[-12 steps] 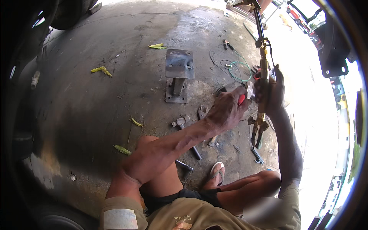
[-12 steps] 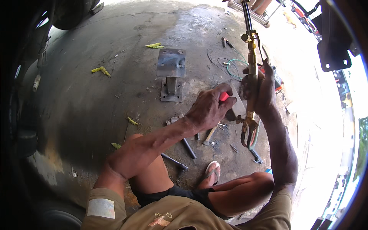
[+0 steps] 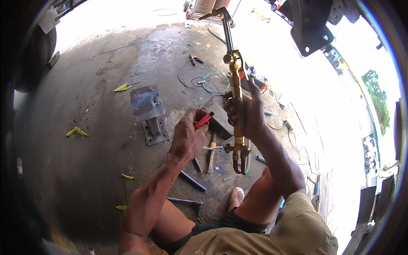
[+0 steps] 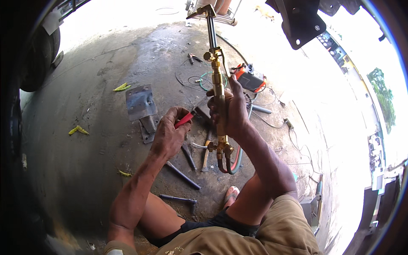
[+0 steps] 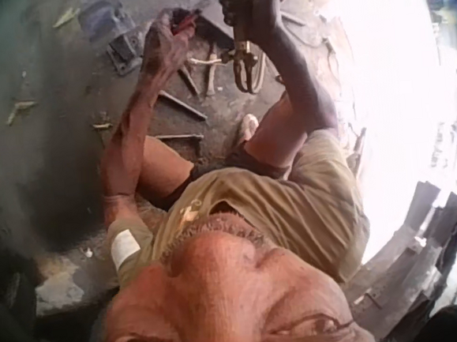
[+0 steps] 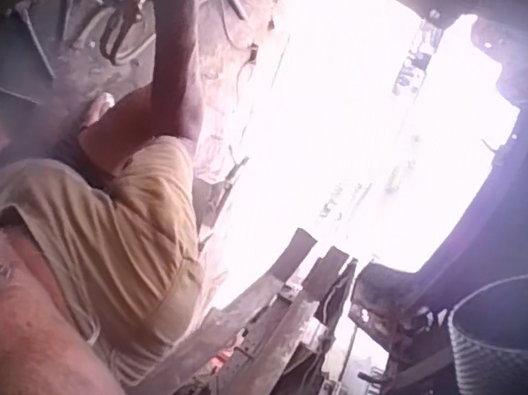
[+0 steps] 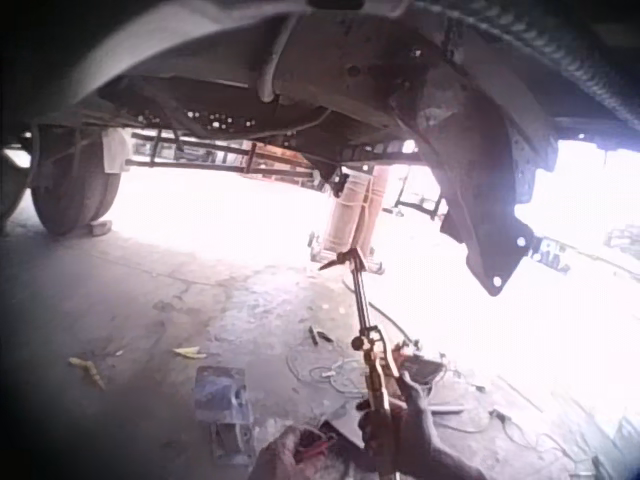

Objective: The person heats a metal bracket with a blowtorch, then uses a hammer and pliers to bend and shape the heated metal. The person repeats the heating and hammering process on different sections of the bracket.

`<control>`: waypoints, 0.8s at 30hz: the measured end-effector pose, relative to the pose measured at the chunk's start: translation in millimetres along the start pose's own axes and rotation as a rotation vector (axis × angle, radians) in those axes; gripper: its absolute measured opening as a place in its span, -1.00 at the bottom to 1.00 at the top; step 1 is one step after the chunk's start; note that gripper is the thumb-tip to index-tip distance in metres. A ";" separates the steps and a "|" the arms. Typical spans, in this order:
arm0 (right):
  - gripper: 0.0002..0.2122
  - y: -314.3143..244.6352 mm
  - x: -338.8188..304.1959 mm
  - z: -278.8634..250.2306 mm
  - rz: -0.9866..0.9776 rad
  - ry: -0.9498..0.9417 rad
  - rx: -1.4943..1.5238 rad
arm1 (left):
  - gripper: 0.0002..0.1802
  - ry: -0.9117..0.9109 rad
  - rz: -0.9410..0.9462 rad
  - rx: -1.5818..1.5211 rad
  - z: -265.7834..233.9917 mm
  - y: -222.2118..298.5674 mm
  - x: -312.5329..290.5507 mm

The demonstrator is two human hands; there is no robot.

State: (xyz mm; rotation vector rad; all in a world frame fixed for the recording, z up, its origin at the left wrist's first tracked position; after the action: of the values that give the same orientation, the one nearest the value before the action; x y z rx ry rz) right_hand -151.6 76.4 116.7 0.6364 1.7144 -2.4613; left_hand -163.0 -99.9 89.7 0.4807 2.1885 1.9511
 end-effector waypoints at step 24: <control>-0.32 2.5 14.3 -46.9 0.066 -0.186 0.439 | -0.74 -0.127 0.432 0.020 106.3 19.7 -48.7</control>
State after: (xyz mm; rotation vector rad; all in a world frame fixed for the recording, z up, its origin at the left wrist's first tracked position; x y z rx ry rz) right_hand -150.3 120.6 95.6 0.4636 1.0778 -2.7651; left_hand -79.3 -15.9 91.2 1.1278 2.1594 2.0228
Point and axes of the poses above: each hand's wrist, its own x-axis towards the middle knuckle, its own z-axis out of the palm, y = z × x, the point moved 9 cm from there along x, towards the middle knuckle
